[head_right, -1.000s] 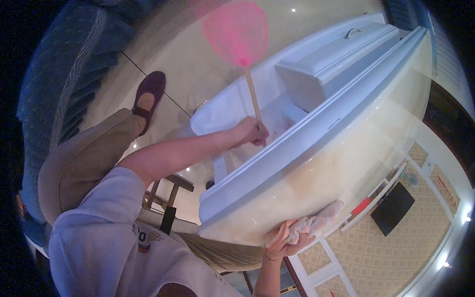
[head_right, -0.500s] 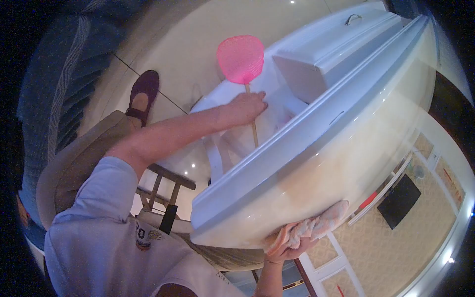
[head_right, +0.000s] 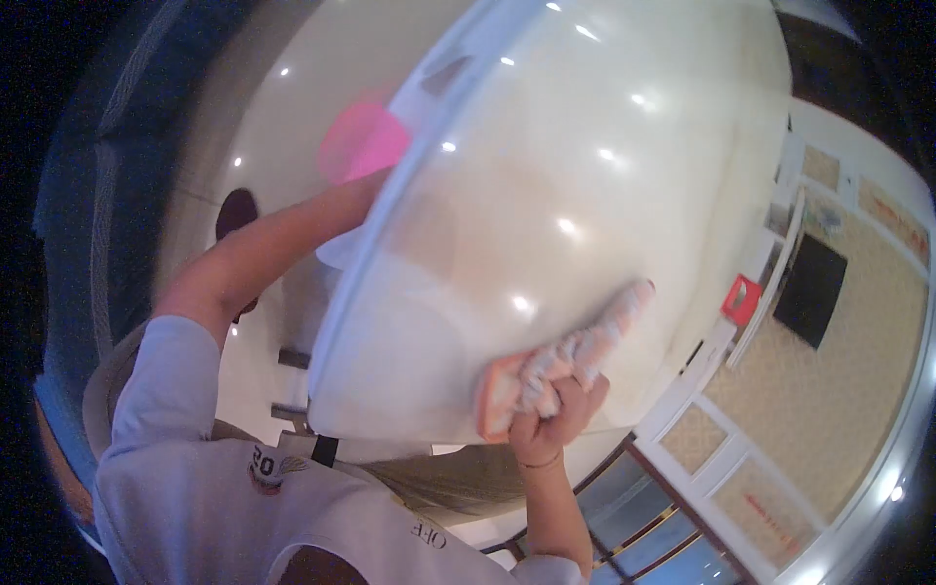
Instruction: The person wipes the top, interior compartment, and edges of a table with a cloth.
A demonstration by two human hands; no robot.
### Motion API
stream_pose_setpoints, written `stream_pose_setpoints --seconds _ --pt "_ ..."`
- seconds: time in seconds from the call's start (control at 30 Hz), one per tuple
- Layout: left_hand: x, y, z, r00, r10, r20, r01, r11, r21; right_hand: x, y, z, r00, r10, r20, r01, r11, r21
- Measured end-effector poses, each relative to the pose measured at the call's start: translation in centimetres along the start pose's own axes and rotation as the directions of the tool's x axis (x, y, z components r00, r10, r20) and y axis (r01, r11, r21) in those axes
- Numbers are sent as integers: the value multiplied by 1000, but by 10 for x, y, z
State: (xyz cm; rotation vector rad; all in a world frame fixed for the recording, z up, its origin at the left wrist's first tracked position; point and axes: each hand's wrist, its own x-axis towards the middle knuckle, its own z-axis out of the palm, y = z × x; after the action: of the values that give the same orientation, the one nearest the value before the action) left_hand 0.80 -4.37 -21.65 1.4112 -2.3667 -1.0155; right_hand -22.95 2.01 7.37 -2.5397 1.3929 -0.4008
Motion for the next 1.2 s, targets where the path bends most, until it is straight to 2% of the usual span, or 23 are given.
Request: stream_pose_setpoints --seconds 0.07,0.2,0.33,0.4,0.47,0.53,0.6,0.67,0.7,0.77,0.8,0.9,0.93,1.0,1.07,1.13,1.2 --pt "-6 17 19 993 22 116 -18 999 -31 -6 15 1 992 -122 29 123 992 -24" --pt "-24 28 41 970 -58 237 72 996 -54 0 12 6 998 -46 -44 47 999 20" --pt "-30 9 17 944 -325 47 328 940 -98 7 14 17 984 -114 -135 121 992 42" --pt "-30 -3 -7 866 -478 -145 446 870 -210 14 15 20 976 -119 -184 132 990 57" --pt "-33 -14 -34 737 -596 -319 481 794 -373 18 14 22 974 -189 -124 185 982 -44" --pt "-40 -27 -67 589 -673 -447 417 727 -546 20 -3 22 982 -172 -84 171 985 -13" --pt "-53 -29 -100 474 -746 -469 312 640 -702 19 -37 26 979 -199 -34 200 979 29" --pt "-67 -17 -136 373 -813 -448 208 544 -813 10 -67 34 950 -282 -136 299 946 124" --pt "-75 -20 -151 378 -798 -470 211 568 -795 6 -75 37 947 -276 -166 298 946 129" --pt "-90 -16 -178 294 -702 -649 141 703 -697 -9 -81 46 938 -319 -134 332 938 95" --pt "-89 -8 -192 305 -686 -660 149 719 -679 -10 -76 45 939 -305 -157 323 941 103" --pt "-85 61 -218 265 -463 -846 31 881 -473 -22 -53 47 927 -298 -226 332 934 130" --pt "-78 93 -219 276 -448 -851 35 889 -457 -27 -41 41 938 -258 -233 286 954 93" --pt "-59 156 -210 358 -224 -907 16 972 -234 -34 -16 27 946 -204 -251 227 972 66" --pt "-35 187 -190 471 -108 -875 -43 988 -146 -40 16 9 966 -71 -249 65 997 -30" --pt "-15 237 -167 554 -80 -829 18 996 -84 -47 54 -2 962 5 -272 -18 999 -44" --pt "6 251 -143 596 102 -797 -11 993 119 -59 91 -18 953 82 -291 -104 993 -61"
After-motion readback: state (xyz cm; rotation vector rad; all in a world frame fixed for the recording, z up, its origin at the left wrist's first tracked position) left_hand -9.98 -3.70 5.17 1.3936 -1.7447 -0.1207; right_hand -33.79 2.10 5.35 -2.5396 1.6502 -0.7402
